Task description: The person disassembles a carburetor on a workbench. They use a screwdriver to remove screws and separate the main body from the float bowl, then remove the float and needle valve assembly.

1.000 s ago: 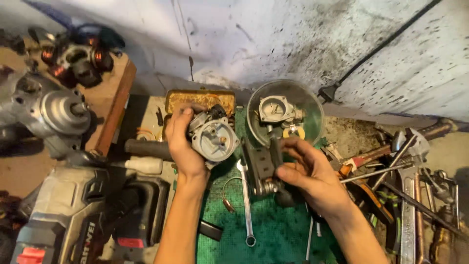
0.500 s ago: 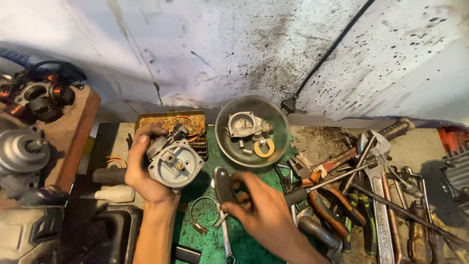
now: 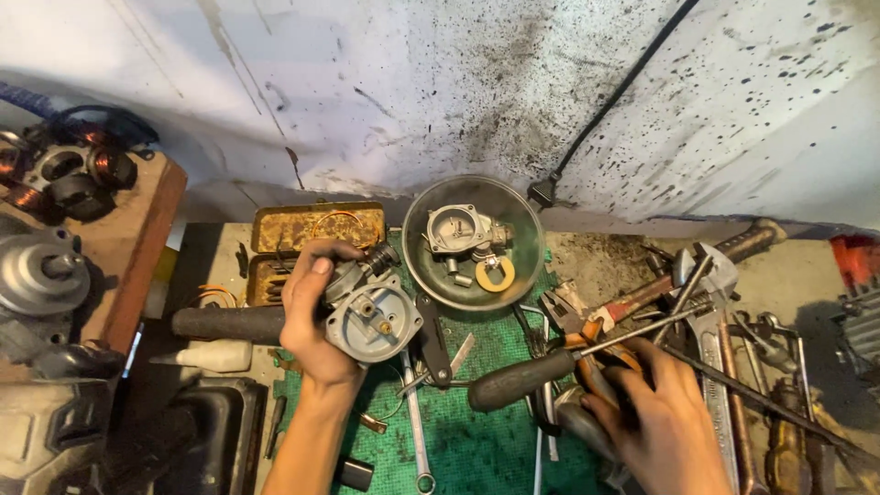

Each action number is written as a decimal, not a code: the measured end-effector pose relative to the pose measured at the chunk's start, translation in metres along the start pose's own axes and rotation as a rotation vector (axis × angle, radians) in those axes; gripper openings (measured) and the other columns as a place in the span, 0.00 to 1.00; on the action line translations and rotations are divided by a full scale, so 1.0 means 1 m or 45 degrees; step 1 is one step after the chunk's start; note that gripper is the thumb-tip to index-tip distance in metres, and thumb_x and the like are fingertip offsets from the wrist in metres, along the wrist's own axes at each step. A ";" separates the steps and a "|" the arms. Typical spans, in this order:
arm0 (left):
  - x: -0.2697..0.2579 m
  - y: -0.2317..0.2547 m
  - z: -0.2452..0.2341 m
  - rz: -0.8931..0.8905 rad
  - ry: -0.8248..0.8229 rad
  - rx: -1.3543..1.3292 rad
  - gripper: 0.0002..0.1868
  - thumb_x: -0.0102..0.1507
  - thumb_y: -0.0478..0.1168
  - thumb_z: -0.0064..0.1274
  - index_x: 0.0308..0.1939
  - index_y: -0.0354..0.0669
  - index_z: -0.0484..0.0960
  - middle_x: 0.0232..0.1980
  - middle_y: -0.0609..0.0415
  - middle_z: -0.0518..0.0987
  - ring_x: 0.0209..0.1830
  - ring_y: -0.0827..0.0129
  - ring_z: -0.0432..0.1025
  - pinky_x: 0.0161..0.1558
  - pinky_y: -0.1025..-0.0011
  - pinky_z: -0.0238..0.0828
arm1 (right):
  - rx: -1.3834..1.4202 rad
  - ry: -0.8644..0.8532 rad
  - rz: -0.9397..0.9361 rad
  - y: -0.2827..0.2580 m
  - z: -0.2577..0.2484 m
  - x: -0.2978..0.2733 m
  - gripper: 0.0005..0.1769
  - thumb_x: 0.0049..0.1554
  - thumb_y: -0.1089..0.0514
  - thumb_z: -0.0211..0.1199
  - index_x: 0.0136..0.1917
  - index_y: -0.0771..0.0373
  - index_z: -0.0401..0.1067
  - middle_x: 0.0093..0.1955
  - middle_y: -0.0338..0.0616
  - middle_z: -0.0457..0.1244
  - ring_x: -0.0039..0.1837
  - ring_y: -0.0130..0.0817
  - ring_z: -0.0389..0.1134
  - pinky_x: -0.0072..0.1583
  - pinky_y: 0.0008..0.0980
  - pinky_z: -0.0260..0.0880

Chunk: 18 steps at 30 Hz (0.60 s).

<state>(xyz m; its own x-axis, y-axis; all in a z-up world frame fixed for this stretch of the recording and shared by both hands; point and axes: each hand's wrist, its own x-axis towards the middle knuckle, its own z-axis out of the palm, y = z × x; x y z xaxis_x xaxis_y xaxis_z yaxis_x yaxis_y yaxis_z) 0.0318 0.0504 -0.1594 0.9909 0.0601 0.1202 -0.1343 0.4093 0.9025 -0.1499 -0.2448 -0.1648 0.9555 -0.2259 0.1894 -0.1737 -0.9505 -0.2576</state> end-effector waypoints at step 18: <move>0.005 0.008 -0.004 0.008 0.019 0.108 0.20 0.65 0.48 0.41 0.43 0.32 0.76 0.40 0.50 0.74 0.38 0.70 0.67 0.42 0.74 0.63 | -1.149 -0.928 0.139 0.109 -0.059 0.031 0.38 0.48 0.34 0.67 0.71 0.33 0.64 0.81 0.28 0.52 0.73 0.31 0.65 0.68 0.38 0.74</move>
<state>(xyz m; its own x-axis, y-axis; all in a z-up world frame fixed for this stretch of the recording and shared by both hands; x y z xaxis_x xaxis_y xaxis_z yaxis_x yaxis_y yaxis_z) 0.0359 0.0579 -0.1536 0.9898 0.0764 0.1206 -0.1392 0.3303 0.9335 -0.1534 -0.3678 -0.1311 0.7849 -0.4184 -0.4571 -0.0894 -0.8064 0.5846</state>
